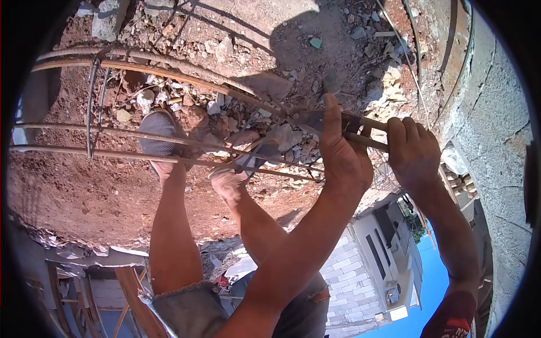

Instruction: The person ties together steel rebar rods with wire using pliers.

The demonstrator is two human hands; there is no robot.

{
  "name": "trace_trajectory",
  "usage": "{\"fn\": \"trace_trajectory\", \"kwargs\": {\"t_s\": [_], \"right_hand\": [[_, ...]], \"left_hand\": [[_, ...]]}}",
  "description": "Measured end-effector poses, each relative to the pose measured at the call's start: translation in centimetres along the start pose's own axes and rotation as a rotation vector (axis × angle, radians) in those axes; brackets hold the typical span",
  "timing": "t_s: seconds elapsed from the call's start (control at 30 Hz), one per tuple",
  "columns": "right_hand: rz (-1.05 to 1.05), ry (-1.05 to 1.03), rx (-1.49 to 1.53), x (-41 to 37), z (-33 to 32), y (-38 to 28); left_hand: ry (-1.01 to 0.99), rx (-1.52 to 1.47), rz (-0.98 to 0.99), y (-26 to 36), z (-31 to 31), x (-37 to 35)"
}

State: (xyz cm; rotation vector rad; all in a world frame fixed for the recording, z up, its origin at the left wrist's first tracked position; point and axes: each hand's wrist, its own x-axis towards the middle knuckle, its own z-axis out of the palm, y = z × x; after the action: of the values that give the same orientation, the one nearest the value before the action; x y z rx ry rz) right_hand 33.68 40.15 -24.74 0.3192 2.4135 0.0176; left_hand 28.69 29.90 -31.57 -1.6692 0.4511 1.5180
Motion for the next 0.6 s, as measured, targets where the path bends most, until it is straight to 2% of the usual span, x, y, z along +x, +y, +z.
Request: {"fn": "trace_trajectory", "kwargs": {"t_s": [0.03,0.1,0.13,0.2,0.23,0.3,0.33,0.37,0.4,0.43,0.47,0.5,0.53,0.57,0.6], "right_hand": [[0.0,-0.004,0.005,-0.1,-0.2,-0.4],[-0.006,0.067,0.016,-0.6,-0.9,-1.4],[0.042,-0.043,0.127,-1.4,-1.3,-2.1],[0.366,-0.51,0.562,-1.9,-2.8,-3.6],[0.505,-0.723,0.734,-1.8,-3.6,-4.3],[0.646,-0.824,0.75,-2.4,-3.1,-5.9],[0.651,-0.673,0.56,-3.8,-1.6,-7.3],[0.656,-0.667,0.566,-4.7,-0.4,-8.0],[0.636,-0.399,0.465,-5.5,0.5,-8.8],[0.608,-0.133,0.36,-6.2,1.1,-9.4],[0.664,-0.165,0.467,-6.6,0.9,-10.9],[0.654,-0.126,0.747,-7.3,0.5,-12.2],[0.738,-0.199,1.098,-7.9,-0.7,-13.5],[0.8,-0.196,1.588,-9.1,-0.5,-15.3],[0.888,-0.251,2.067,-9.9,-1.7,-16.8]], "left_hand": [[0.007,-0.026,-0.006,-0.2,1.6,-0.9],[-0.05,-0.074,-0.151,0.1,0.2,0.2],[-0.05,-0.072,-0.145,0.4,-1.3,0.7],[-0.507,-0.018,-0.301,1.2,-4.2,2.2],[-0.631,-0.067,-0.414,1.7,-4.8,2.4],[-0.759,0.033,-0.468,2.7,-5.3,2.6],[-0.765,0.042,-0.472,2.7,-4.0,1.5],[-0.516,0.181,-0.329,2.8,-1.9,-0.5],[-0.26,0.312,-0.181,2.8,-0.8,-1.8],[-0.258,0.321,-0.18,3.0,-1.7,-2.0],[-0.368,0.412,-0.196,3.5,-3.1,-1.9],[-0.472,0.504,-0.221,4.0,-4.8,-2.2],[-0.467,0.678,-0.253,5.7,-5.7,-3.1],[-0.427,0.775,-0.375,7.7,-6.2,-4.1],[-0.442,0.698,-0.459,8.8,-7.2,-5.1]]}}
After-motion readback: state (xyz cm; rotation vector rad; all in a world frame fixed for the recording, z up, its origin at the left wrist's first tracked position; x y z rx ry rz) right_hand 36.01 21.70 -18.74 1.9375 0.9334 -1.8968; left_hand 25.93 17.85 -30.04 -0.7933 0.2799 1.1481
